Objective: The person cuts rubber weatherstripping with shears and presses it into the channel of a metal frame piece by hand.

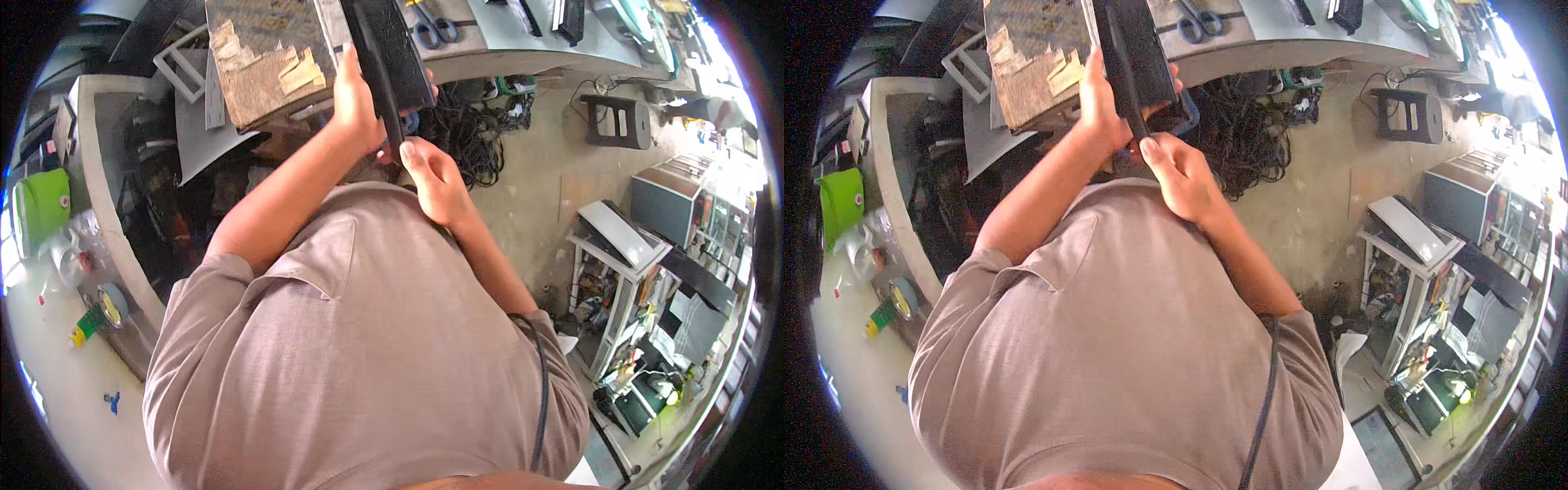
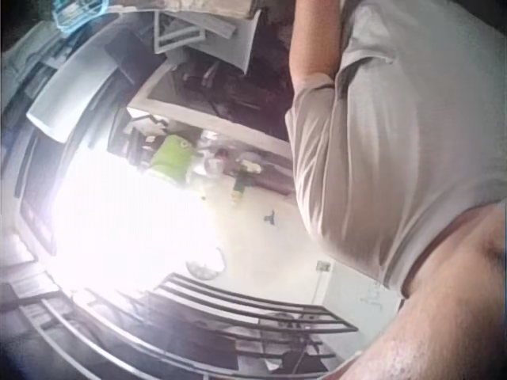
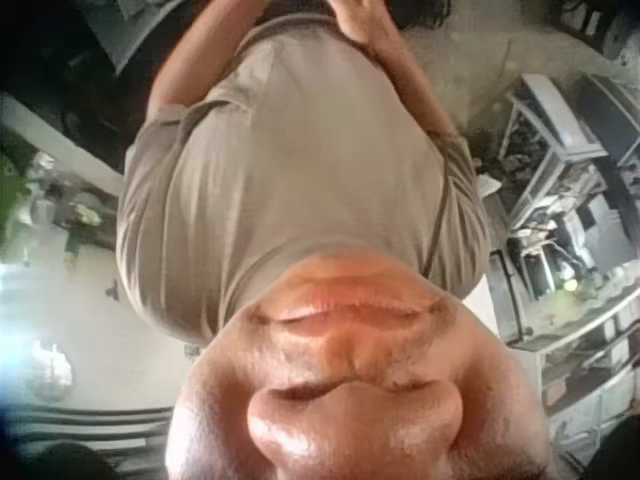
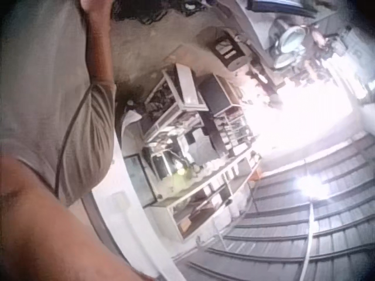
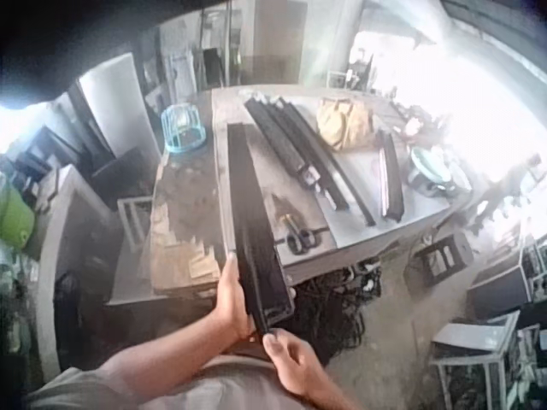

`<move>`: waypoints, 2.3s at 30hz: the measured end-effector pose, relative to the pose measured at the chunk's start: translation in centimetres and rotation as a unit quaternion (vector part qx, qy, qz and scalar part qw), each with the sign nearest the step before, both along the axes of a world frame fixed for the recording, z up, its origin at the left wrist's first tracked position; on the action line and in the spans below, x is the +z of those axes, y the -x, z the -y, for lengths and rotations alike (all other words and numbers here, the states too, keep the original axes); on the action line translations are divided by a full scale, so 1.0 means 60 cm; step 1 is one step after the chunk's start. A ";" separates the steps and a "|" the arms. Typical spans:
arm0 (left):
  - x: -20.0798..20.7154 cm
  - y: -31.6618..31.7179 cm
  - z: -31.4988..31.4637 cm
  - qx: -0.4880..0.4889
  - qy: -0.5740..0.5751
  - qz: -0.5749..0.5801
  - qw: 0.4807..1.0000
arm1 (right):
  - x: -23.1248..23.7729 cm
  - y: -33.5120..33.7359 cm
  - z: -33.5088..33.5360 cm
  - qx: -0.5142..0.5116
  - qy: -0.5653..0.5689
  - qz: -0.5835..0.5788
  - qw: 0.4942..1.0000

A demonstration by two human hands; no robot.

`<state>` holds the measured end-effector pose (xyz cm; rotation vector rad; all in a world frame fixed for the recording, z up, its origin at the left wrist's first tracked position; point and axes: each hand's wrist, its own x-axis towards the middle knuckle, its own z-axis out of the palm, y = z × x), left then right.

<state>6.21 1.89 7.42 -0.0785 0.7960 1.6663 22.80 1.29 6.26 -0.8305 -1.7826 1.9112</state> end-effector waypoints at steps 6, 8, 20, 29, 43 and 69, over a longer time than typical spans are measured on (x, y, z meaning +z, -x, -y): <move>0.017 0.006 0.007 0.021 -0.018 -0.049 0.998 | 0.047 -0.010 0.017 -0.030 -0.057 0.081 0.995; -0.003 0.016 0.001 -0.005 -0.010 -0.051 0.999 | 0.046 0.002 0.025 -0.065 -0.084 0.077 0.991; 0.010 0.072 0.049 0.020 0.140 -0.004 0.990 | 0.083 0.100 0.117 -0.186 -0.029 0.144 0.972; 0.033 0.124 0.082 -0.026 -0.070 0.037 0.997 | 0.123 0.132 0.119 -0.154 -0.030 0.138 0.978; -0.009 -0.050 0.023 0.002 -0.012 -0.043 0.999 | 0.053 0.029 0.017 -0.119 -0.073 0.097 0.986; 0.003 -0.029 0.022 0.017 -0.029 0.037 0.999 | 0.071 -0.018 0.028 -0.030 -0.065 0.092 0.993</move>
